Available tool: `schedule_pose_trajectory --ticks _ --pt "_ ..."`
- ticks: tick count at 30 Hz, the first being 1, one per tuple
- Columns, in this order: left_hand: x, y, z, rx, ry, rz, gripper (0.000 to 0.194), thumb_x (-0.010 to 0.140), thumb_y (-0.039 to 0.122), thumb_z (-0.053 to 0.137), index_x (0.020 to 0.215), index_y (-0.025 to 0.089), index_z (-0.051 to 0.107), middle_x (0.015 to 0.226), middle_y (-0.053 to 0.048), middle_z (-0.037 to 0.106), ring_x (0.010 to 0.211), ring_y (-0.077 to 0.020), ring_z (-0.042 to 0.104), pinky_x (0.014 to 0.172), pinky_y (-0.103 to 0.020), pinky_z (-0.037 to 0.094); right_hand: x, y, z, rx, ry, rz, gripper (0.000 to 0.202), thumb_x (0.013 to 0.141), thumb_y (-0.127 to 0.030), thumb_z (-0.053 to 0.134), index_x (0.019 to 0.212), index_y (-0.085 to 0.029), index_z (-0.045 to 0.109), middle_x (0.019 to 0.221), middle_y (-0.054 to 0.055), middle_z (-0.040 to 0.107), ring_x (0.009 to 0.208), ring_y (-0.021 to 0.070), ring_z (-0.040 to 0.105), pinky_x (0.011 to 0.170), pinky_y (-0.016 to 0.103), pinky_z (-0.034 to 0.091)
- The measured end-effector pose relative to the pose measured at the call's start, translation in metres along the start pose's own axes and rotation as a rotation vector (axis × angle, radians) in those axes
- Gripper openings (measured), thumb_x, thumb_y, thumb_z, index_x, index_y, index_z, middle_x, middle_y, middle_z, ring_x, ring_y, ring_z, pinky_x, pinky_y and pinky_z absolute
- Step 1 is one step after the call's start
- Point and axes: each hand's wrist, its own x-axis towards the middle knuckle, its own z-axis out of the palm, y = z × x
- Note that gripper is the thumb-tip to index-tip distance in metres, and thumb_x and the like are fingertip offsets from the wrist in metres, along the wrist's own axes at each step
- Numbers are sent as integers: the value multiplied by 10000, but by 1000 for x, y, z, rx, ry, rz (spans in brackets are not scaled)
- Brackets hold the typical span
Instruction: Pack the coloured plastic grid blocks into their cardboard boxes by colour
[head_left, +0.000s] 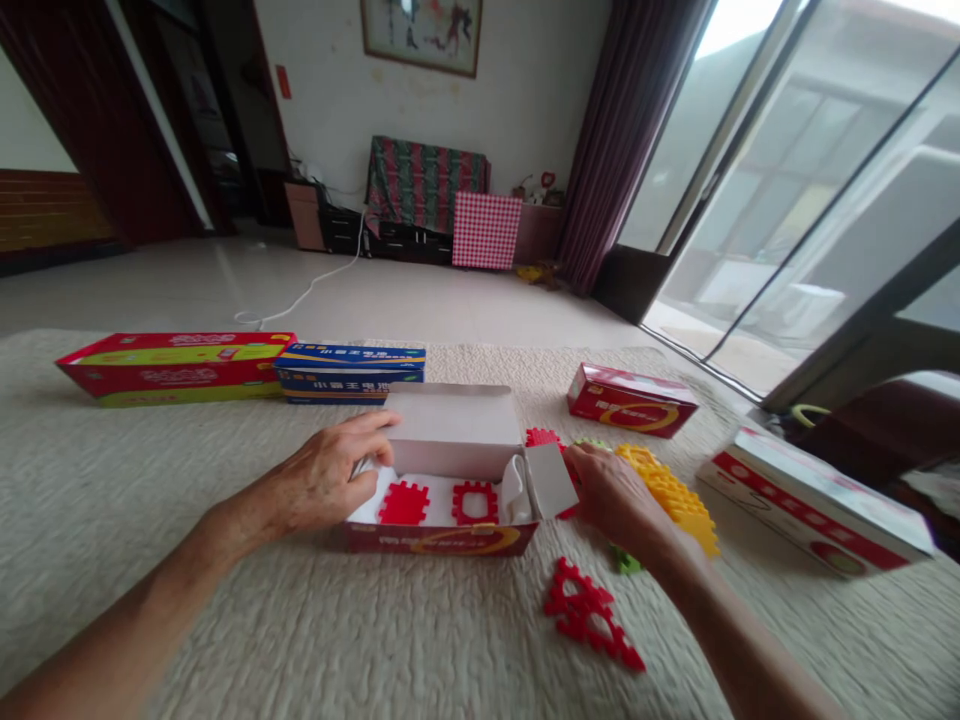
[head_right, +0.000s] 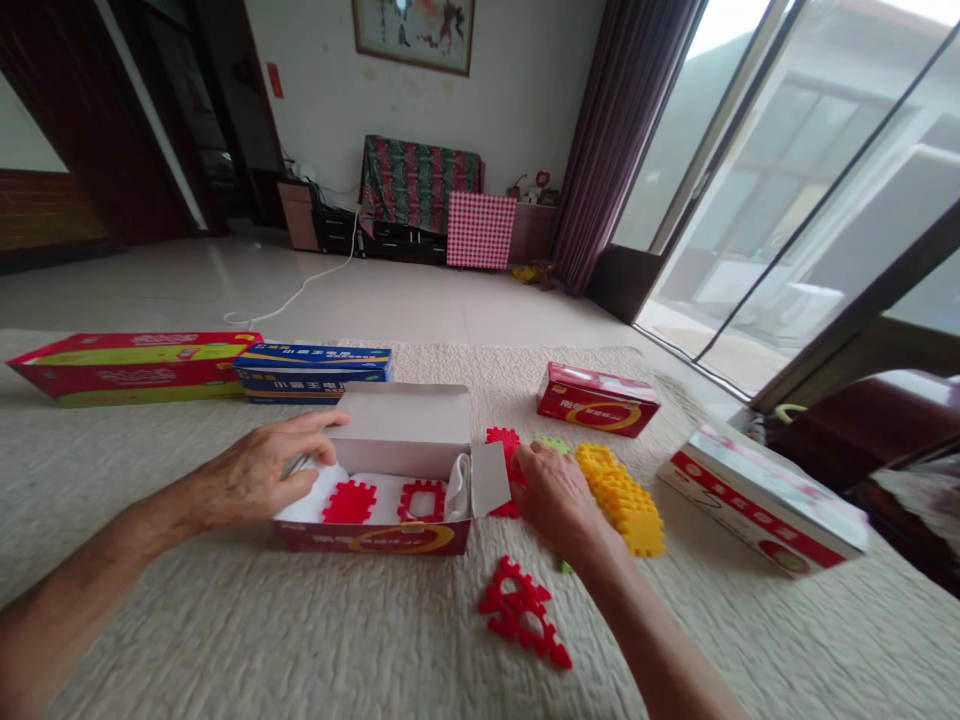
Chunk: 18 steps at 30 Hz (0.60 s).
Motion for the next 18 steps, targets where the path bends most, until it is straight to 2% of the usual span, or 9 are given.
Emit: schedule_pose_trajectory --ticks 4,9,14,18 --pt "0 1 -1 -4 0 4 194 722 76 440 772 182 593 1357 -130 540 1255 -225 522 1017 -348 439 0 -1 0 7 2 13 49 779 -181 575 731 -175 574 790 54 596 651 140 506 593 259 284" --pt "-1 -1 0 5 -24 11 183 738 105 434 775 187 594 1371 -121 533 1280 -238 497 1032 -354 425 -3 -4 -7 -21 -27 -55 63 796 -145 555 771 -178 602 816 53 598 674 138 510 625 265 287" --pt "-2 -8 5 22 -18 1 141 741 185 467 781 200 601 1388 -110 525 1256 -258 520 1038 -354 415 -8 -8 -11 -73 -64 -143 108 787 -135 554 796 -197 641 880 50 613 779 155 537 699 278 312" --pt "-3 -11 9 33 1 10 148 742 204 462 780 204 605 1382 -105 535 1261 -255 516 1030 -338 419 -16 -13 -12 -127 -145 -142 143 778 -129 531 831 -176 655 889 72 639 814 178 560 721 298 342"
